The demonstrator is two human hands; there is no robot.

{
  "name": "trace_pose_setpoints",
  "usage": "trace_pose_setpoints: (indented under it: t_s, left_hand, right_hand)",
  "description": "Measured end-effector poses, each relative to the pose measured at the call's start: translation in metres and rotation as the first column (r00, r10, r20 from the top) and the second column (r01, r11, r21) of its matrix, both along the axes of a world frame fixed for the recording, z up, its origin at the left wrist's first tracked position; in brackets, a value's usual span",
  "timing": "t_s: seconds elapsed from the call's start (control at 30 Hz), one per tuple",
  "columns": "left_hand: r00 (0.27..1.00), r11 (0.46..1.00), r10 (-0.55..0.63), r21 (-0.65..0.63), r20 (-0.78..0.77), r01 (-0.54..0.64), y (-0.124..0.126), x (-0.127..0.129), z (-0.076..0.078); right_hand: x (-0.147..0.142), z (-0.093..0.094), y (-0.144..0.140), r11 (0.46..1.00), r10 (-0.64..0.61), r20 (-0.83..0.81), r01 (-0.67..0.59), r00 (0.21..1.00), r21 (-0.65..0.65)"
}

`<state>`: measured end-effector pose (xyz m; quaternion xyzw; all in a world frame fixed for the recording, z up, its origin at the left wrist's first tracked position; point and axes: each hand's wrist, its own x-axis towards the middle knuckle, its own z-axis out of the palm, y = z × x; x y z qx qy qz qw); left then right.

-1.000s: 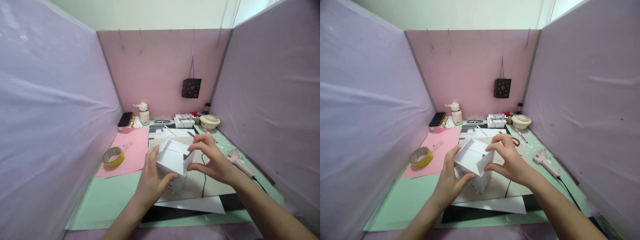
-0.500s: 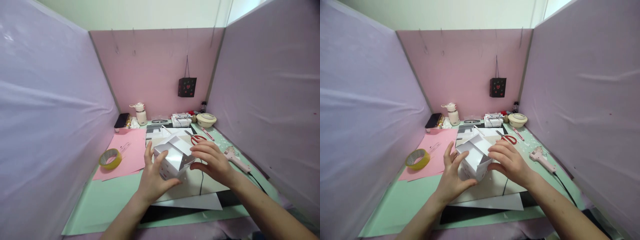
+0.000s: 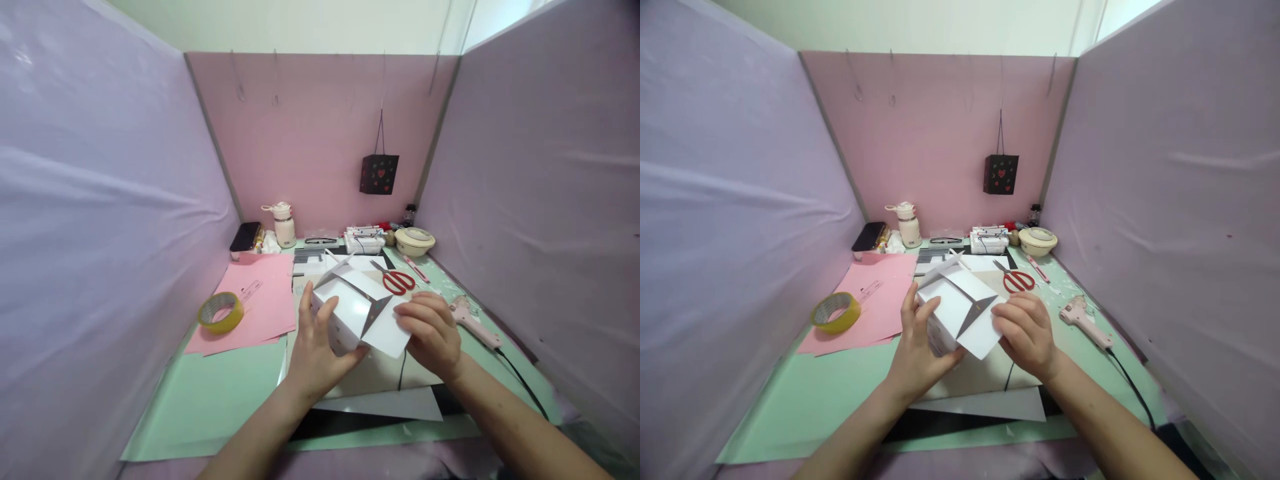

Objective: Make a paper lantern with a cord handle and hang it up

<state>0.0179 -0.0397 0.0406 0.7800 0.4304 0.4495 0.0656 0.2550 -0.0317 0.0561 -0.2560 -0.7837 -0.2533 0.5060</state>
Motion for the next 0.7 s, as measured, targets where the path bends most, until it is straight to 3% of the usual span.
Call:
trace_pose_setpoints:
  t_s: [0.07, 0.17, 0.27, 0.33, 0.37, 0.4, 0.47, 0.5, 0.57, 0.6, 0.7]
  left_hand:
    - [1.000, 1.000, -0.002, -0.007, 0.008, 0.002, 0.002, -0.002, 0.000]
    - [1.000, 1.000, -0.006, -0.011, 0.013, 0.006, 0.004, -0.004, 0.000]
    - [1.000, 1.000, -0.004, -0.024, 0.008, 0.005, 0.006, -0.005, 0.000]
    - [1.000, 1.000, -0.001, -0.024, 0.005, 0.001, 0.006, -0.005, 0.000]
    - [1.000, 1.000, 0.003, -0.019, 0.005, -0.003, 0.006, -0.005, 0.000]
    - [1.000, 1.000, 0.009, -0.012, 0.008, -0.009, 0.006, -0.005, 0.000]
    - [0.999, 1.000, 0.024, 0.013, 0.022, -0.024, 0.006, -0.005, -0.001]
    - [0.999, 0.999, 0.036, 0.034, 0.029, -0.037, 0.006, -0.004, -0.002]
    - [0.998, 0.992, 0.060, 0.109, 0.037, -0.063, 0.005, -0.003, -0.002]
    - [0.997, 0.985, 0.071, 0.155, 0.035, -0.076, 0.004, -0.002, -0.003]
    - [0.995, 0.962, 0.103, 0.254, 0.006, -0.101, 0.003, -0.001, -0.004]
  right_hand:
    - [-0.003, -0.008, -0.005, 0.999, 0.031, -0.001, -0.031, 1.000, -0.034]
    - [0.000, -0.006, -0.018, 0.988, 0.010, -0.030, -0.015, 1.000, -0.151]
    - [0.022, 0.005, -0.027, 0.961, -0.147, -0.123, 0.112, 0.981, -0.255]
    - [0.050, 0.010, -0.027, 0.900, -0.312, -0.092, 0.264, 0.946, -0.347]
    - [0.068, 0.009, -0.025, 0.835, -0.412, -0.028, 0.365, 0.911, -0.413]
    - [0.088, 0.005, -0.023, 0.727, -0.509, 0.068, 0.471, 0.858, -0.499]
    - [0.126, -0.008, -0.020, 0.417, -0.628, 0.309, 0.644, 0.714, -0.641]
    - [0.143, -0.017, -0.019, 0.263, -0.630, 0.419, 0.687, 0.654, -0.677]
    - [0.167, -0.038, -0.016, 0.043, -0.598, 0.545, 0.703, 0.587, -0.710]
    - [0.173, -0.047, -0.014, -0.027, -0.582, 0.575, 0.693, 0.575, -0.721]
    - [0.175, -0.069, -0.005, -0.079, -0.566, 0.585, 0.669, 0.580, -0.739]
